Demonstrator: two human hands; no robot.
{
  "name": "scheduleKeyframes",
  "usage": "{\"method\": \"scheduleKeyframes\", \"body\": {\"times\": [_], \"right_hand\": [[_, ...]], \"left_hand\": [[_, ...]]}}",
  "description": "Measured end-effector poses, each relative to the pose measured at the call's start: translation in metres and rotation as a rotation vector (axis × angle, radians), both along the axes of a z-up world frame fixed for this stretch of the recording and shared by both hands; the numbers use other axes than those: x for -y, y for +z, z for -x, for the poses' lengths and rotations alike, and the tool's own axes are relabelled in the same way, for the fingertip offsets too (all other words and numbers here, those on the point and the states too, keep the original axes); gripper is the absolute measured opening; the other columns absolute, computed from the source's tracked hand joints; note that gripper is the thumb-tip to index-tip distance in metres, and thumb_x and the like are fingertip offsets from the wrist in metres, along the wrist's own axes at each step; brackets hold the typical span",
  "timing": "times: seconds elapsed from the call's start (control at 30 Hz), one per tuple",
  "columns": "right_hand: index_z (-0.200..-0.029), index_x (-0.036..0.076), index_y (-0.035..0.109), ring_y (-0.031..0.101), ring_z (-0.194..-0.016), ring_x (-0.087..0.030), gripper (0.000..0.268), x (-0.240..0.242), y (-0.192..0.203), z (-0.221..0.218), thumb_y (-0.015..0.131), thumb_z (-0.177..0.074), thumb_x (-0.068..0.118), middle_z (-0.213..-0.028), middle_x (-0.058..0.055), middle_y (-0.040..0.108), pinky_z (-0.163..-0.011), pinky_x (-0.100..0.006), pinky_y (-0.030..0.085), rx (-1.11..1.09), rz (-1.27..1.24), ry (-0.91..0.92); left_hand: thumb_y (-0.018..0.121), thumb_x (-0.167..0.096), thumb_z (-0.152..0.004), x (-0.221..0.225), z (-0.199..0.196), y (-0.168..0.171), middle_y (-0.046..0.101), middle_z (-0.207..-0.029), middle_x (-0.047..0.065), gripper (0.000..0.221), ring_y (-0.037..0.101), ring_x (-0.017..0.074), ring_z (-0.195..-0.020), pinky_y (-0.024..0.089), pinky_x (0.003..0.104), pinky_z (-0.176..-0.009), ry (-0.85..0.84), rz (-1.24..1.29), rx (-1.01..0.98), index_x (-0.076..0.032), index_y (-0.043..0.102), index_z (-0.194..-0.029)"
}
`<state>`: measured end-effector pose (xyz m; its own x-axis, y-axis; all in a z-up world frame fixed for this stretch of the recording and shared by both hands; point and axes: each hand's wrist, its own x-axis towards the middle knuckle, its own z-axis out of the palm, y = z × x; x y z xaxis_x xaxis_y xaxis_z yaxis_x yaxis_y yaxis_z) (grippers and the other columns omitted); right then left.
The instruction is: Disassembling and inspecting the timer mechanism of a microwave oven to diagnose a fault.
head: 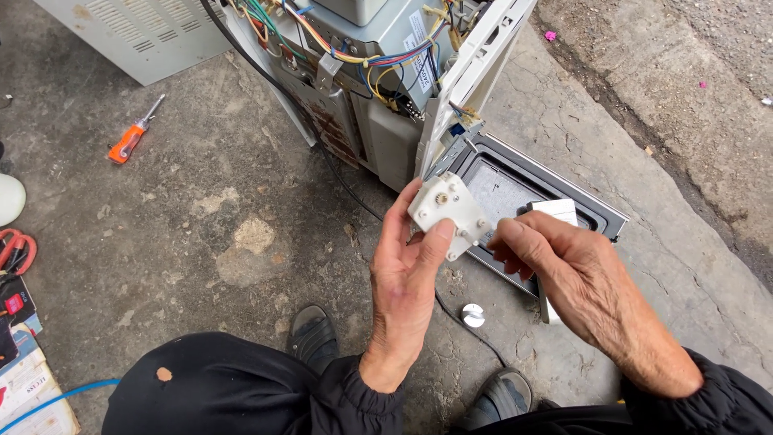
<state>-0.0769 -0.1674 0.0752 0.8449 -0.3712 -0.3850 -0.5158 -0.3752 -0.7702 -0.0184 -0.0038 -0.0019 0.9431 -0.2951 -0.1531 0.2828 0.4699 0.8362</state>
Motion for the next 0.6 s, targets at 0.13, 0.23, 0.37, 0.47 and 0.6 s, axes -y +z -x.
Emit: {"method": "scheduleKeyframes", "body": {"times": [0.13, 0.23, 0.37, 0.47, 0.6], "right_hand": [[-0.084, 0.006, 0.085, 0.062, -0.073, -0.016, 0.058, -0.006, 0.0, -0.002, 0.054, -0.112, 0.045, -0.08, -0.004, 0.077, -0.075, -0.031, 0.049, -0.081, -0.027, 0.028], [-0.088, 0.0, 0.089, 0.072, -0.07, -0.02, 0.055, -0.008, -0.008, -0.004, 0.056, -0.111, 0.039, -0.075, -0.011, 0.082, -0.076, -0.033, 0.056, -0.088, -0.156, 0.009], [-0.096, -0.006, 0.089, 0.072, -0.07, -0.026, 0.052, -0.006, -0.018, -0.005, 0.056, -0.111, 0.031, -0.076, -0.017, 0.081, -0.073, -0.038, 0.06, -0.009, -0.365, 0.018], [-0.093, -0.006, 0.088, 0.072, -0.07, -0.027, 0.053, -0.007, -0.015, -0.007, 0.055, -0.111, 0.03, -0.077, -0.018, 0.08, -0.072, -0.039, 0.06, -0.018, -0.385, 0.03], [-0.086, -0.006, 0.084, 0.071, -0.071, -0.026, 0.049, -0.008, -0.009, -0.011, 0.056, -0.112, 0.026, -0.076, -0.019, 0.08, -0.074, -0.039, 0.058, -0.074, -0.405, 0.04]], "left_hand": [[0.077, -0.021, -0.095, 0.001, 0.003, 0.011, 0.074, -0.147, 0.022, 0.07, 0.074, 0.0238, -0.127, 0.064, 0.037, -0.107, -0.006, -0.042, -0.038, -0.005, 0.055, -0.16], [0.078, -0.02, -0.094, -0.002, 0.003, 0.014, 0.073, -0.147, 0.02, 0.067, 0.075, 0.0236, -0.124, 0.065, 0.035, -0.104, 0.007, -0.078, 0.024, -0.006, 0.057, -0.156], [0.077, -0.017, -0.097, -0.006, 0.003, 0.015, 0.073, -0.145, 0.021, 0.061, 0.075, 0.0232, -0.122, 0.065, 0.035, -0.106, 0.017, -0.12, 0.105, -0.007, 0.058, -0.154], [0.076, -0.014, -0.099, -0.008, 0.004, 0.014, 0.073, -0.146, 0.02, 0.058, 0.074, 0.0218, -0.123, 0.063, 0.034, -0.108, 0.031, -0.133, 0.161, -0.008, 0.057, -0.154], [0.075, -0.015, -0.101, -0.012, 0.003, 0.019, 0.07, -0.151, 0.011, 0.055, 0.071, 0.0175, -0.129, 0.062, 0.035, -0.111, 0.017, -0.25, 0.265, -0.014, 0.058, -0.153]]}}
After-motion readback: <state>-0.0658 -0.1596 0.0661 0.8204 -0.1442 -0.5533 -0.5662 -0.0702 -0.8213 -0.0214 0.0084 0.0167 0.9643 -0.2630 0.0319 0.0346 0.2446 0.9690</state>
